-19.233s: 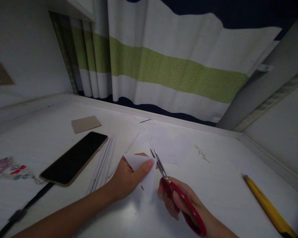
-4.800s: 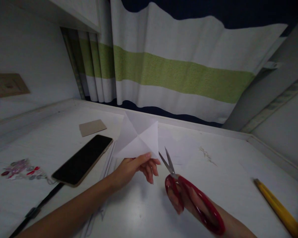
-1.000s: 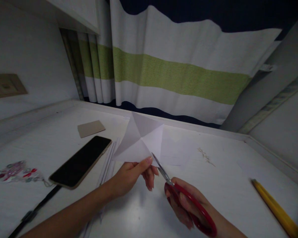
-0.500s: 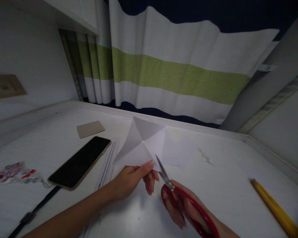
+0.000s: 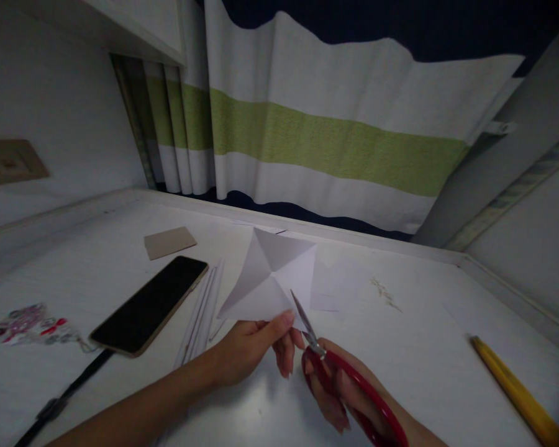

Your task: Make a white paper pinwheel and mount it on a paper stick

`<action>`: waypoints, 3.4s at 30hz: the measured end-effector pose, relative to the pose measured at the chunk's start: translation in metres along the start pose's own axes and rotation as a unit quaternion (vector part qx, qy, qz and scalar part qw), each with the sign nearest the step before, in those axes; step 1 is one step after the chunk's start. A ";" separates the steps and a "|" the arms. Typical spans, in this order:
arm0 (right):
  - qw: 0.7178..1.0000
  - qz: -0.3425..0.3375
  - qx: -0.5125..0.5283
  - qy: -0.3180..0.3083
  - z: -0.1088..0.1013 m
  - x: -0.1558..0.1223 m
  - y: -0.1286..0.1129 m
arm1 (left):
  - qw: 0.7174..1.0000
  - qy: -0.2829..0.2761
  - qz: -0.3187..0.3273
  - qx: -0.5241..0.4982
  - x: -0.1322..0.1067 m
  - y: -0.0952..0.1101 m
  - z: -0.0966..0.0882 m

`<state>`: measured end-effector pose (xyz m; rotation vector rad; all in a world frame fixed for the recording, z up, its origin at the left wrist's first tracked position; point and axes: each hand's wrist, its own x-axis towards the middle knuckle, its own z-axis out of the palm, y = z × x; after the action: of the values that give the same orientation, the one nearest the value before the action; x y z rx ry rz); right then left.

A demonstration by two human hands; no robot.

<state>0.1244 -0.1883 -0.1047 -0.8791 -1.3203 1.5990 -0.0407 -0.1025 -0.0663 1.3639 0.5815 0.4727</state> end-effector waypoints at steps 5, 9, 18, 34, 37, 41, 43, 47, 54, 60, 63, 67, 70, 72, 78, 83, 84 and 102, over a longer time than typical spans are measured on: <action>1.000 0.014 -0.011 0.014 0.003 -0.002 -0.007 | 1.000 -0.006 0.000 -0.003 0.000 0.000 -0.001; 0.999 0.026 -0.013 0.024 0.006 -0.004 -0.011 | 1.000 -0.005 0.002 -0.007 0.000 0.000 -0.002; 0.999 0.028 -0.013 0.028 0.006 -0.002 -0.010 | 1.000 0.002 -0.003 -0.011 -0.001 0.001 -0.001; 0.997 0.050 -0.034 0.055 0.016 0.001 -0.021 | 1.000 -0.001 0.013 -0.005 0.000 -0.004 -0.003; 0.996 0.052 -0.036 0.058 0.017 0.002 -0.020 | 1.000 0.000 0.016 -0.008 0.001 -0.005 -0.004; 0.996 0.044 -0.035 0.065 0.018 0.003 -0.019 | 1.000 0.003 0.014 -0.006 0.002 -0.004 -0.003; 0.996 0.044 -0.040 0.062 0.019 0.002 -0.019 | 1.000 0.004 0.008 -0.002 0.002 -0.004 -0.003; 0.996 0.048 -0.039 0.061 0.020 0.002 -0.019 | 1.000 0.000 0.011 -0.009 0.002 -0.005 -0.004; 0.996 0.054 -0.037 0.068 0.019 0.004 -0.019 | 0.998 0.003 0.055 -0.032 0.004 -0.011 -0.006; 0.994 0.071 -0.042 0.076 0.016 0.002 -0.017 | 0.990 0.099 0.101 0.007 0.004 -0.007 -0.007; 0.994 0.072 -0.032 0.074 0.014 0.002 -0.016 | 0.987 0.104 0.098 0.066 0.003 -0.001 -0.006; 0.997 0.051 -0.019 0.059 0.012 0.001 -0.013 | 0.985 0.109 0.095 0.093 0.002 0.002 -0.006; 0.998 0.038 -0.009 0.043 0.012 0.000 -0.012 | 0.985 0.109 0.102 0.091 0.001 0.000 -0.006; 0.999 0.024 -0.007 0.027 0.011 0.000 -0.012 | 0.986 0.091 0.099 0.100 0.001 -0.002 -0.006; 0.999 0.025 -0.023 0.021 0.011 -0.002 -0.015 | 0.981 0.047 0.103 0.158 -0.003 -0.002 -0.005; 0.998 0.027 -0.040 0.040 0.013 -0.005 -0.016 | 0.981 0.029 0.081 0.172 -0.003 0.000 -0.005; 0.998 0.030 -0.038 0.043 0.013 -0.005 -0.016 | 0.982 0.025 0.076 0.171 -0.003 -0.001 -0.005; 0.996 0.064 -0.050 0.048 0.019 -0.003 -0.020 | 0.984 0.040 0.078 0.153 -0.001 -0.003 -0.004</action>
<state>0.1118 -0.1968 -0.0818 -1.1078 -1.3079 1.5779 -0.0442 -0.1004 -0.0693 1.6981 0.6355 0.5839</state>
